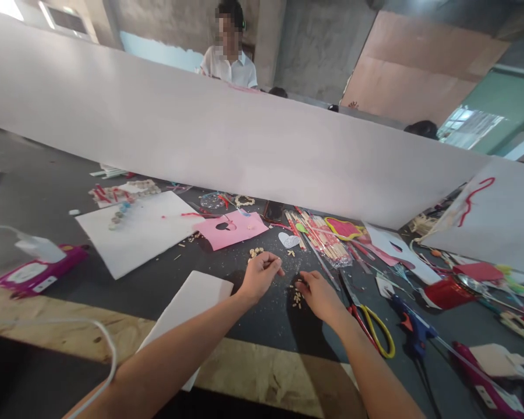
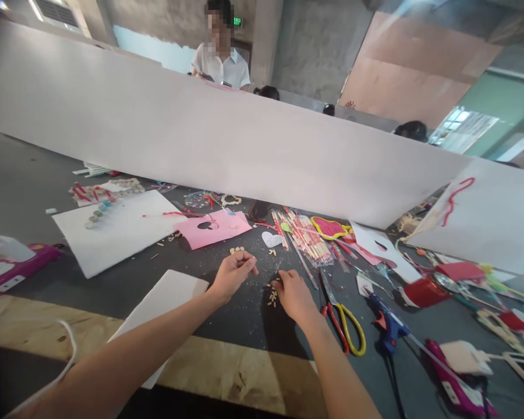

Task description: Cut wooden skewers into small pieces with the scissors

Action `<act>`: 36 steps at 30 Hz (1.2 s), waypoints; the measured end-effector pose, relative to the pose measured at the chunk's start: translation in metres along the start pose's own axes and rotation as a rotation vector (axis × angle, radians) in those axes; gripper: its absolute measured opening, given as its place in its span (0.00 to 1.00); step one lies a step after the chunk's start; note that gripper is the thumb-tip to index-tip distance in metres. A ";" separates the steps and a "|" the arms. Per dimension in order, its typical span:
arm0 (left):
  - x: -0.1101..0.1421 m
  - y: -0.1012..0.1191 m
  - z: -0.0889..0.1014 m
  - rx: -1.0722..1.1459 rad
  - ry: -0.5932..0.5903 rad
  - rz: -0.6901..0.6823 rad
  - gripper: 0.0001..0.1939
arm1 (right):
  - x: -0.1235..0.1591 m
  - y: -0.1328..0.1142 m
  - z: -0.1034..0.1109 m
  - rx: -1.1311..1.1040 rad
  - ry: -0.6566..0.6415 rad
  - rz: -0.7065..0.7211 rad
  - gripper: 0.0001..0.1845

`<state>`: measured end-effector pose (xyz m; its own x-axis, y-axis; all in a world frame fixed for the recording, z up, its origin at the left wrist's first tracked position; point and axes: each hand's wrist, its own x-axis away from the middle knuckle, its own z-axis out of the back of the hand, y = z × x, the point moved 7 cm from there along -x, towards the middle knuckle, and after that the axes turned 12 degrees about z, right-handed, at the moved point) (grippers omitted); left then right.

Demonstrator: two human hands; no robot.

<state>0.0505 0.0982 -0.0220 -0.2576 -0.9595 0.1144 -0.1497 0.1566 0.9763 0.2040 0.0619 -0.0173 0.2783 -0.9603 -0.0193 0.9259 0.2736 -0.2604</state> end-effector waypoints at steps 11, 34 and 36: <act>0.001 0.006 0.018 -0.002 -0.041 0.017 0.13 | 0.031 -0.019 0.004 -0.093 -0.032 -0.001 0.24; 0.005 0.003 0.029 0.030 -0.070 0.073 0.13 | -0.008 -0.063 -0.016 -0.184 -0.121 0.120 0.10; 0.005 0.002 0.030 0.026 -0.065 0.081 0.13 | -0.007 -0.068 -0.015 -0.203 -0.127 0.138 0.10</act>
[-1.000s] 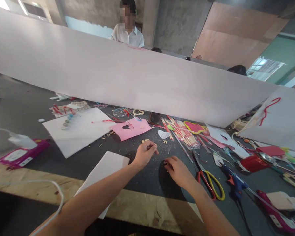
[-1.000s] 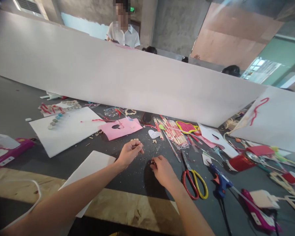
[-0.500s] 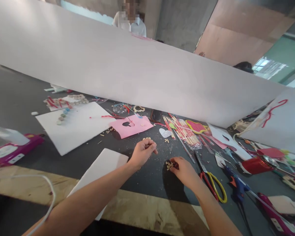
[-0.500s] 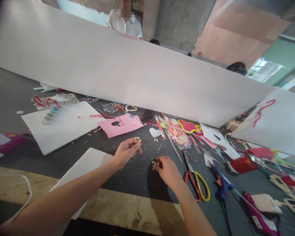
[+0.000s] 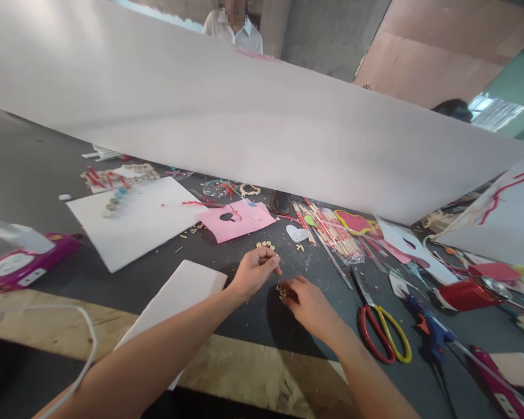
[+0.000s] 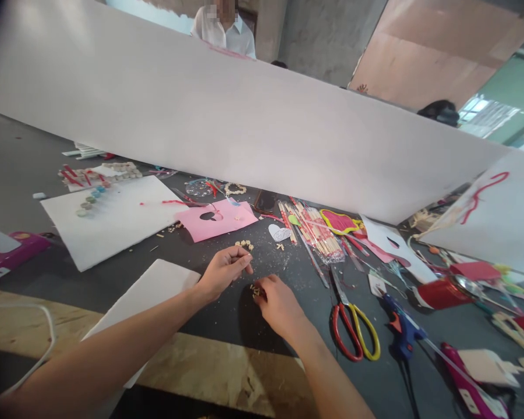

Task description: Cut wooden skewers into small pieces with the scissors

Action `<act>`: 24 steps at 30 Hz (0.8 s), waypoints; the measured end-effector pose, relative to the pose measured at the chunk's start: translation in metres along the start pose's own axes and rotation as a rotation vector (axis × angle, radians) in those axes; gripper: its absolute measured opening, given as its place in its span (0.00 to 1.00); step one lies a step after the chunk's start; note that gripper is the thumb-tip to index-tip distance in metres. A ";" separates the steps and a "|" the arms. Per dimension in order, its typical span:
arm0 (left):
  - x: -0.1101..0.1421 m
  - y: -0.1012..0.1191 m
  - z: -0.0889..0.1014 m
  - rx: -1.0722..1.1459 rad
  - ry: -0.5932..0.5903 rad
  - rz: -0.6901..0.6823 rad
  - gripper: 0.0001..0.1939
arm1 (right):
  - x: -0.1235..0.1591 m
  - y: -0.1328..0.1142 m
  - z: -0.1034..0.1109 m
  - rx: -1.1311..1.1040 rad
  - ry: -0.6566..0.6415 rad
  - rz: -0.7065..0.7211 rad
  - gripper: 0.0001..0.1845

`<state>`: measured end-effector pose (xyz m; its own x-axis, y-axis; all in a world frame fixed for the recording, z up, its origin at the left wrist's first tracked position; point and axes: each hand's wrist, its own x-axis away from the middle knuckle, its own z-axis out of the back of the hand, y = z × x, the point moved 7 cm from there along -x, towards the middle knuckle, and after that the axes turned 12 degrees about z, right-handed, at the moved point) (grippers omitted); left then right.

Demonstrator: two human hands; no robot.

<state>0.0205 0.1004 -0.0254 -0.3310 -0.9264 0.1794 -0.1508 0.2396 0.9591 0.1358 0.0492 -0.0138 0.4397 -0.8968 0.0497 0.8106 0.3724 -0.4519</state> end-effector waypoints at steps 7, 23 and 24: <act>0.000 -0.007 -0.006 -0.010 -0.047 0.054 0.14 | 0.024 0.014 0.005 0.017 -0.016 -0.082 0.10; -0.001 -0.010 -0.004 0.039 -0.047 0.070 0.13 | 0.002 0.003 0.009 0.022 0.031 0.013 0.08; -0.001 -0.010 -0.003 0.043 -0.049 0.065 0.13 | 0.004 0.006 0.014 0.029 0.040 0.005 0.08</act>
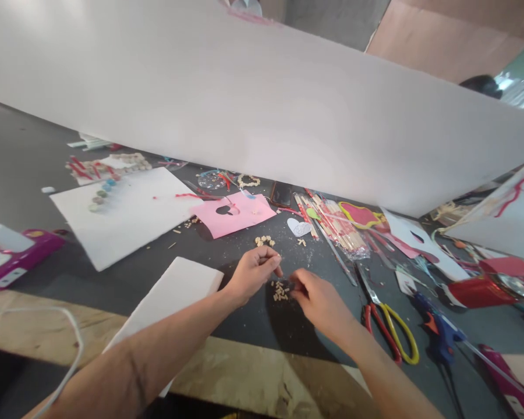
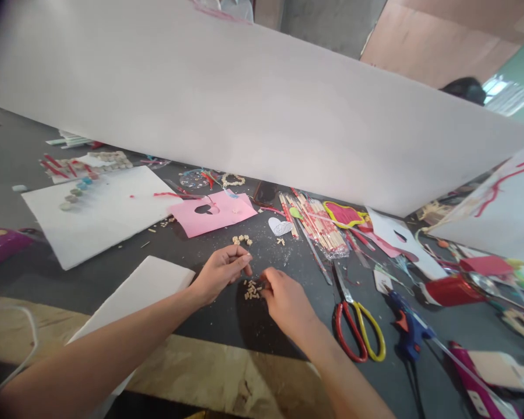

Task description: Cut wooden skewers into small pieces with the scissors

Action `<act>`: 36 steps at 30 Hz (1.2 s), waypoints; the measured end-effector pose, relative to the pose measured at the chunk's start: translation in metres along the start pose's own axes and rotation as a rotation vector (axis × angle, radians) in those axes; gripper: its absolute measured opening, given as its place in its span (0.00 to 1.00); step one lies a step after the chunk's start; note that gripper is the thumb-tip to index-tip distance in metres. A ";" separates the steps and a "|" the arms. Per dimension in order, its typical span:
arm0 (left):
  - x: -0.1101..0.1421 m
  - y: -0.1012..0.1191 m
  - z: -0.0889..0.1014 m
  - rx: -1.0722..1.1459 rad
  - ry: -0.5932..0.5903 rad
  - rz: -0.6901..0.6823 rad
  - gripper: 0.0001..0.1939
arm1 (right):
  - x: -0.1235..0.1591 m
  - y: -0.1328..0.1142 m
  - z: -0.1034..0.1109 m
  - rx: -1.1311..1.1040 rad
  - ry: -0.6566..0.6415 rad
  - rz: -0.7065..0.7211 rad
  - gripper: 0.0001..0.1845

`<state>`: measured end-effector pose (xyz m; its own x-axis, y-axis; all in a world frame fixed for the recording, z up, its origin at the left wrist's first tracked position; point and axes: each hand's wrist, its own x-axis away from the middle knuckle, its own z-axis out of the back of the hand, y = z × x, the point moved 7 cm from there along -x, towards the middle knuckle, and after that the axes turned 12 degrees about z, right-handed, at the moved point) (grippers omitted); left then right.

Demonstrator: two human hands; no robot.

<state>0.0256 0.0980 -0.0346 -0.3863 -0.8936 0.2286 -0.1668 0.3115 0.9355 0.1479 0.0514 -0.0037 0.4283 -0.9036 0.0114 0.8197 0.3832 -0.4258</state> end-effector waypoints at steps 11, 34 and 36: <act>0.004 0.001 -0.010 -0.037 -0.099 0.032 0.12 | 0.004 0.012 0.051 0.158 0.242 0.079 0.17; 0.004 0.001 -0.010 -0.242 -0.066 -0.027 0.10 | 0.010 0.022 0.020 0.097 0.415 0.182 0.14; 0.003 0.002 -0.007 -0.217 -0.038 -0.029 0.09 | 0.003 0.023 0.026 0.123 0.339 0.148 0.18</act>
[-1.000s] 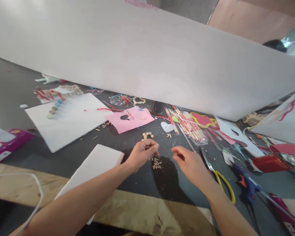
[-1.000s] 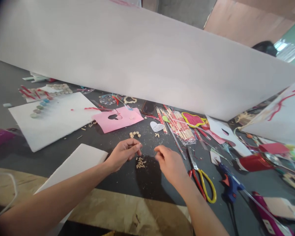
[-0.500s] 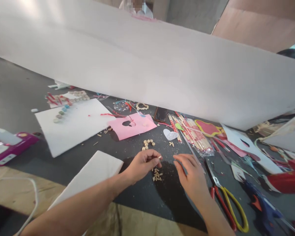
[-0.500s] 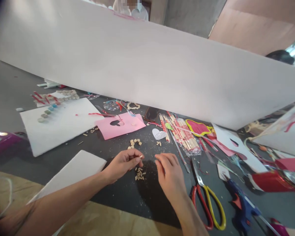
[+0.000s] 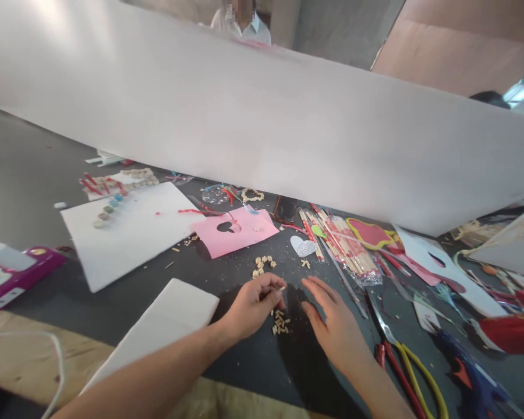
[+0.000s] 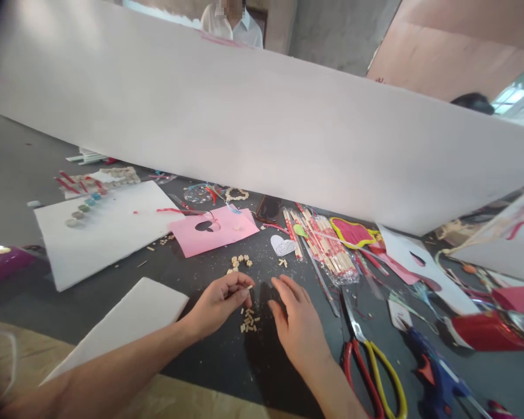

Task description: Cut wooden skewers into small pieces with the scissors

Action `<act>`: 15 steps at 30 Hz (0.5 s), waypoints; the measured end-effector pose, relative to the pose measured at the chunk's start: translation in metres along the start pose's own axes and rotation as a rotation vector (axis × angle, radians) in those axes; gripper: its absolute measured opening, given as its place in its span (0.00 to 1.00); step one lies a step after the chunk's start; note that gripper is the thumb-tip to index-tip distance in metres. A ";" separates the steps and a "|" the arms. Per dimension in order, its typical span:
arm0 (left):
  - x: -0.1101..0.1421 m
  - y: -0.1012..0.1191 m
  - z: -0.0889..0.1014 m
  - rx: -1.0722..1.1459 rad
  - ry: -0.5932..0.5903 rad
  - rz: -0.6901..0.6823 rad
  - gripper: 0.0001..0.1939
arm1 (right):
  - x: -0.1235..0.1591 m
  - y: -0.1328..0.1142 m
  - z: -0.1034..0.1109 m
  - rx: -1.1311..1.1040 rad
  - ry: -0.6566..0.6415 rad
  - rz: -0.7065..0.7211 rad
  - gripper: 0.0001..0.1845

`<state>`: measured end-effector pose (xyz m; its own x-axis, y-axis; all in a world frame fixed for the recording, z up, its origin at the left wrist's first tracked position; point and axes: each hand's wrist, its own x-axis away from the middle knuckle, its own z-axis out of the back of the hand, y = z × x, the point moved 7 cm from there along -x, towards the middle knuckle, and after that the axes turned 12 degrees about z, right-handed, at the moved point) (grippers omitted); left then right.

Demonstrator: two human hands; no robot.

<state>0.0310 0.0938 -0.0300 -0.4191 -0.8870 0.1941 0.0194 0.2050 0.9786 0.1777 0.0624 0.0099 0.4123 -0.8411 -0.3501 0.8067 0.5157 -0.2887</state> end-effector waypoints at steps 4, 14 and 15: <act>-0.005 0.001 0.003 0.039 0.051 0.012 0.09 | -0.048 0.023 0.000 0.037 -0.159 -0.112 0.25; -0.007 0.002 -0.002 -0.064 0.038 -0.030 0.09 | -0.217 0.107 -0.057 0.199 -0.185 -0.463 0.40; -0.007 0.002 -0.003 -0.072 0.037 -0.021 0.09 | -0.224 0.110 -0.063 0.216 -0.192 -0.489 0.38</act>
<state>0.0366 0.0995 -0.0294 -0.3864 -0.9056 0.1750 0.0773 0.1573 0.9845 0.1475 0.3180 0.0008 0.0220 -0.9986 -0.0476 0.9831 0.0302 -0.1803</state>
